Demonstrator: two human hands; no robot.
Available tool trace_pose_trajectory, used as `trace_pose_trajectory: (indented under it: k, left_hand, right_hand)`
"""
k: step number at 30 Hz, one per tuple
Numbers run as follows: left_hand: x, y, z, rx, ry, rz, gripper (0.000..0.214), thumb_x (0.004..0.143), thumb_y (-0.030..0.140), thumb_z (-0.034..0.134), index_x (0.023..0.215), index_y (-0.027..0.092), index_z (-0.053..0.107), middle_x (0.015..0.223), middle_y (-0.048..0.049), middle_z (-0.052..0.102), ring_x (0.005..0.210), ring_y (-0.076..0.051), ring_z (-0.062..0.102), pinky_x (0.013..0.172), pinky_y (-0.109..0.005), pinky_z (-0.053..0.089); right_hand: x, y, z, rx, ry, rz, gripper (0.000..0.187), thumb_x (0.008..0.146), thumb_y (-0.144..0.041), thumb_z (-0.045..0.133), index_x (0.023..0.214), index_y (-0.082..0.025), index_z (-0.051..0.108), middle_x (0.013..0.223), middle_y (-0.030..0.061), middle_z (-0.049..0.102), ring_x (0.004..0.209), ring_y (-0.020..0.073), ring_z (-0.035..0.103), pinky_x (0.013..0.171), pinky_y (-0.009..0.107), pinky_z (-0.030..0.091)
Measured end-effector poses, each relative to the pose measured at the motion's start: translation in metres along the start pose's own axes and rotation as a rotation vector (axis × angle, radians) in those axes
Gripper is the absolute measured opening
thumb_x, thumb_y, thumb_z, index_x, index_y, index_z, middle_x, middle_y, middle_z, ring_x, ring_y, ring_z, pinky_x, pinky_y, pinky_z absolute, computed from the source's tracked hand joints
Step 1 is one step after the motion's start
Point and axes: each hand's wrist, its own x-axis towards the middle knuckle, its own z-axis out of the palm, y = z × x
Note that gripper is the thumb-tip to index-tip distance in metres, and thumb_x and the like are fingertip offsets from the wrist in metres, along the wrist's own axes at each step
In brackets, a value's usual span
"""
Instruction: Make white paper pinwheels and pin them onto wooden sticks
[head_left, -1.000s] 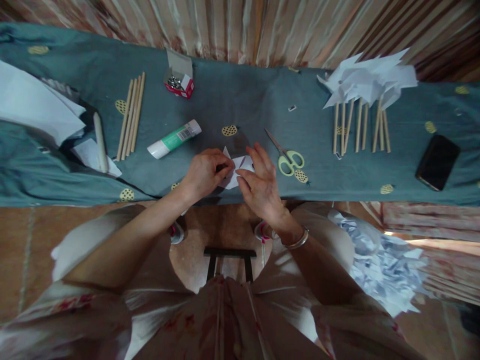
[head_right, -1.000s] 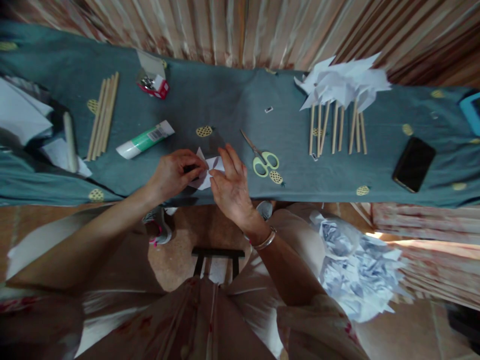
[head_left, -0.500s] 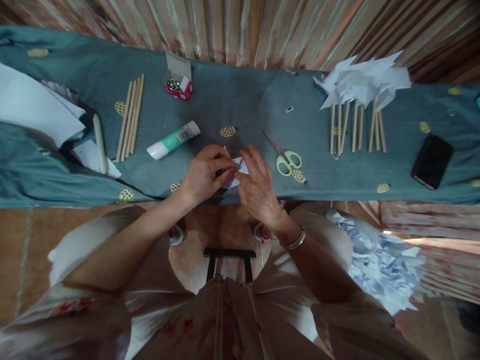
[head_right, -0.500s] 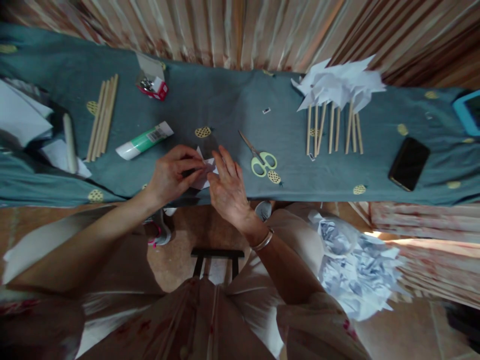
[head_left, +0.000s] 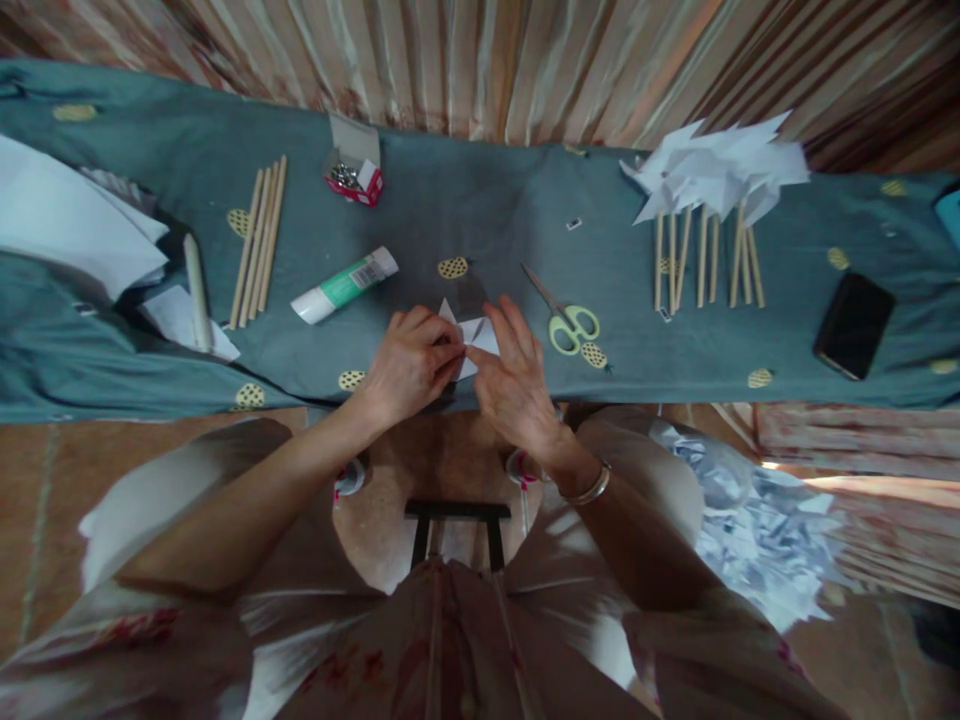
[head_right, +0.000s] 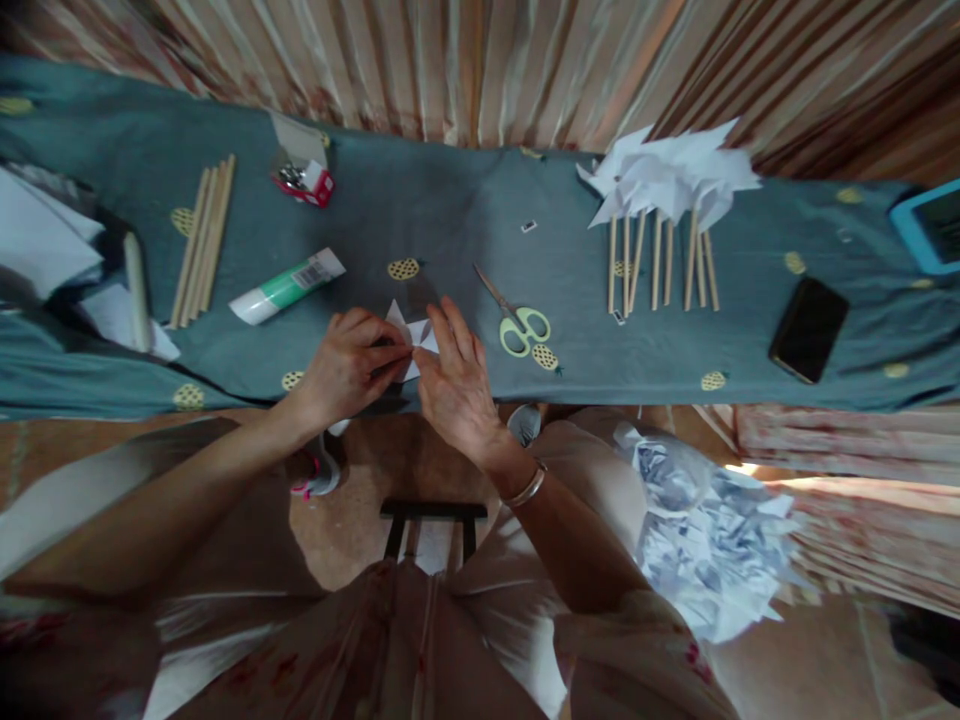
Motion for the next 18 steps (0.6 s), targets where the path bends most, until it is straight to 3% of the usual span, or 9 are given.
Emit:
trace_pose_trajectory:
  k: [4, 8, 13, 16, 18]
  left_hand:
    - [0.002, 0.003, -0.002, 0.039, -0.034, 0.016, 0.02, 0.096, 0.026, 0.051, 0.093, 0.021, 0.07, 0.094, -0.0052, 0.068, 0.092, -0.024, 0.053, 0.076, -0.038, 0.037]
    - [0.003, 0.006, -0.003, 0.021, -0.036, 0.018, 0.021, 0.096, 0.024, 0.05, 0.09, 0.019, 0.069, 0.093, -0.0067, 0.068, 0.093, -0.024, 0.053, 0.077, -0.039, 0.038]
    - [0.003, 0.006, -0.003, 0.059, -0.013, 0.041, 0.022, 0.097, 0.023, 0.05, 0.084, 0.018, 0.068, 0.092, -0.0058, 0.068, 0.091, -0.023, 0.054, 0.076, -0.039, 0.037]
    - [0.004, 0.005, -0.002, 0.106, -0.005, 0.071, 0.023, 0.097, 0.024, 0.049, 0.085, 0.018, 0.067, 0.092, -0.0046, 0.068, 0.09, -0.022, 0.053, 0.074, -0.037, 0.036]
    - [0.004, 0.005, -0.002, 0.119, -0.009, 0.072, 0.023, 0.098, 0.025, 0.049, 0.085, 0.019, 0.068, 0.093, -0.0037, 0.068, 0.09, -0.022, 0.053, 0.074, -0.037, 0.036]
  right_hand:
    - [-0.003, 0.002, -0.003, 0.064, 0.044, -0.025, 0.035, 0.093, -0.01, 0.04, 0.118, -0.022, 0.062, 0.156, 0.0091, 0.037, 0.152, 0.0274, 0.022, 0.116, 0.056, 0.035]
    - [-0.006, 0.01, -0.013, 0.119, 0.16, 0.023, 0.025, 0.095, -0.021, 0.049, 0.119, -0.024, 0.058, 0.151, 0.0114, 0.043, 0.142, 0.0265, 0.041, 0.113, 0.052, 0.041]
    - [-0.007, 0.024, -0.018, 0.184, 0.205, 0.175, 0.02, 0.093, -0.033, 0.058, 0.109, -0.022, 0.058, 0.12, 0.0121, 0.065, 0.114, 0.0253, 0.062, 0.097, 0.048, 0.054]
    - [-0.005, 0.027, -0.016, 0.169, 0.2, 0.172, 0.015, 0.092, -0.033, 0.06, 0.102, -0.022, 0.059, 0.106, 0.0092, 0.069, 0.103, 0.0239, 0.065, 0.092, 0.045, 0.055]
    - [-0.003, 0.027, -0.014, 0.128, 0.204, 0.156, 0.011, 0.092, -0.031, 0.06, 0.098, -0.022, 0.06, 0.109, 0.0098, 0.068, 0.106, 0.0244, 0.064, 0.093, 0.046, 0.054]
